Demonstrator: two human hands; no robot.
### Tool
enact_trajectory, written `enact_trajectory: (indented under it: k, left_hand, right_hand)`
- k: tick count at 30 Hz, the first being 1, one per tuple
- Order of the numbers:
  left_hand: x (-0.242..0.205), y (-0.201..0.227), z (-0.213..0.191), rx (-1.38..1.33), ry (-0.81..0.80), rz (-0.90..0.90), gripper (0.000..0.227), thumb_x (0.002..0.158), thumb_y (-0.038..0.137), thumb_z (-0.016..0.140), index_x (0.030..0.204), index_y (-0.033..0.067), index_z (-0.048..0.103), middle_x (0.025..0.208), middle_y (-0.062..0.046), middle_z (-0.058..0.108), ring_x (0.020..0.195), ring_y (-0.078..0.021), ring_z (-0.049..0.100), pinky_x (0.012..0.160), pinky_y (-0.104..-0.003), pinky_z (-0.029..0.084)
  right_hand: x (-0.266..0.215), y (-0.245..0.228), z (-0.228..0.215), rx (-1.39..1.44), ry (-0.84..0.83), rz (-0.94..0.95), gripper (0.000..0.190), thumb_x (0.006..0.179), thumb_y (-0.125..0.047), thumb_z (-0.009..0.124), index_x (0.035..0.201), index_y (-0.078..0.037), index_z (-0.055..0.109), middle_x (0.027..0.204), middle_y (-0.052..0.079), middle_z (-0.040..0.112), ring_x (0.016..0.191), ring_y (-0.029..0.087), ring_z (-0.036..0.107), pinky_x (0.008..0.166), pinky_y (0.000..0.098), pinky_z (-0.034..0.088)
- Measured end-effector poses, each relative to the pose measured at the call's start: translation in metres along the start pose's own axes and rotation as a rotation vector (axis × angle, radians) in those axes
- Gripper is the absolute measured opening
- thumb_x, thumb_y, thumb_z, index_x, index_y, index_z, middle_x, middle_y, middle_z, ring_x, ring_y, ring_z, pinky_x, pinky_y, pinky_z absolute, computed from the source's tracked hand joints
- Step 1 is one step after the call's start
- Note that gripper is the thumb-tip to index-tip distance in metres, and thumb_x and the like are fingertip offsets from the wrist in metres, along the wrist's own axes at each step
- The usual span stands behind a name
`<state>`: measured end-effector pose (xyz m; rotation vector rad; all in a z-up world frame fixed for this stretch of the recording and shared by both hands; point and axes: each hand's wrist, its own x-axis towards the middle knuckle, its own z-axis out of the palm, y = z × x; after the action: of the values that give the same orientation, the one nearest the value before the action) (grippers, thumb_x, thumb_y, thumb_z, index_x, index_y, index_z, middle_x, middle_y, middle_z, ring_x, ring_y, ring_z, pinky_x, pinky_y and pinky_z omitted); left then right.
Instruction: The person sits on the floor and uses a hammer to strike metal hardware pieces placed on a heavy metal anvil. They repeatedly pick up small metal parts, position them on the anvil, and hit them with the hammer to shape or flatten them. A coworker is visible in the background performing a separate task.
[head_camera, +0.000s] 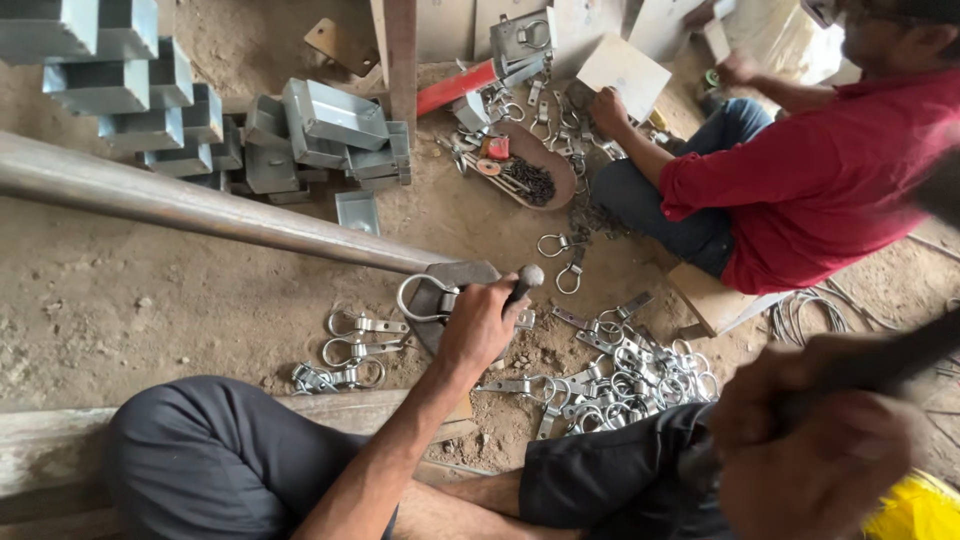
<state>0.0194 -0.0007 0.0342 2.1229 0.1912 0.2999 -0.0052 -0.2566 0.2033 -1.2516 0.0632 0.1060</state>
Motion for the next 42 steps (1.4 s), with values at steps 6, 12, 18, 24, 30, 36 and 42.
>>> enact_trajectory:
  k: [6, 12, 18, 24, 30, 36, 42]
  left_hand:
    - [0.001, 0.001, -0.003, -0.021, 0.117, 0.069, 0.019, 0.097, 0.017, 0.071, 0.100, -0.0009, 0.073, 0.072, -0.016, 0.074, 0.052, -0.0214, 0.067, 0.044, -0.035, 0.051]
    - [0.003, 0.000, -0.006, -0.021, 0.097, 0.071, 0.017, 0.096, 0.017, 0.072, 0.098, 0.0000, 0.074, 0.068, -0.016, 0.073, 0.052, -0.0217, 0.067, 0.044, -0.036, 0.052]
    - [0.004, -0.002, 0.004, -0.016, 0.012, -0.007, 0.023, 0.102, 0.017, 0.064, 0.109, -0.0027, 0.071, 0.073, -0.015, 0.072, 0.047, -0.0160, 0.065, 0.031, -0.027, 0.049]
    - [0.001, 0.000, -0.004, -0.078, -0.008, -0.100, 0.021, 0.103, 0.019, 0.065, 0.109, 0.0001, 0.072, 0.081, -0.014, 0.075, 0.054, -0.0184, 0.068, 0.040, -0.031, 0.052]
    - [-0.005, -0.013, -0.020, -0.398, 0.170, -0.054, 0.019, 0.097, 0.016, 0.070, 0.108, 0.0013, 0.072, 0.094, -0.009, 0.078, 0.075, -0.0153, 0.075, 0.062, -0.030, 0.062]
    - [-0.023, -0.016, -0.020, -0.425, 0.160, 0.002, 0.010, 0.099, 0.013, 0.067, 0.105, 0.0062, 0.071, 0.092, -0.006, 0.078, 0.067, -0.0105, 0.069, 0.053, -0.026, 0.054]
    - [-0.030, -0.017, -0.023, -0.284, 0.130, -0.098, 0.011, 0.098, 0.016, 0.070, 0.104, 0.0075, 0.075, 0.084, -0.006, 0.078, 0.054, -0.0101, 0.056, 0.045, -0.025, 0.040]
  right_hand:
    - [0.018, 0.081, 0.072, -1.200, -0.211, -0.092, 0.044, 0.110, -0.041, 0.037, 0.091, -0.007, 0.058, 0.065, 0.002, 0.053, 0.056, 0.017, 0.050, 0.048, 0.0304, 0.041]
    - [0.003, 0.044, 0.057, -0.848, -0.131, 0.204, 0.049, 0.104, -0.049, 0.034, 0.085, -0.009, 0.054, 0.060, 0.000, 0.049, 0.047, 0.013, 0.044, 0.038, 0.0319, 0.036]
    - [-0.016, -0.025, 0.082, -0.626, -0.025, -0.364, 0.052, 0.109, -0.058, 0.035, 0.098, -0.009, 0.047, 0.062, -0.002, 0.044, 0.046, 0.007, 0.041, 0.039, 0.0246, 0.033]
    - [-0.010, 0.010, 0.069, -0.766, -0.139, -0.370, 0.052, 0.108, -0.053, 0.034, 0.088, -0.008, 0.052, 0.060, -0.002, 0.049, 0.044, 0.006, 0.046, 0.037, 0.0239, 0.036]
    - [-0.064, 0.094, -0.017, -0.553, -0.049, 0.244, 0.034, 0.105, -0.034, 0.044, 0.099, -0.005, 0.060, 0.066, 0.002, 0.053, 0.050, 0.009, 0.046, 0.041, 0.0233, 0.035]
    - [-0.102, 0.113, -0.059, -0.567, 0.057, -0.023, 0.043, 0.107, -0.039, 0.044, 0.104, 0.002, 0.053, 0.078, 0.003, 0.052, 0.058, 0.009, 0.045, 0.046, 0.0195, 0.039]
    - [-0.081, 0.104, -0.082, -0.360, 0.133, 0.552, 0.051, 0.103, -0.050, 0.038, 0.089, -0.003, 0.049, 0.049, 0.003, 0.034, 0.032, 0.011, 0.026, 0.028, 0.0283, 0.020]
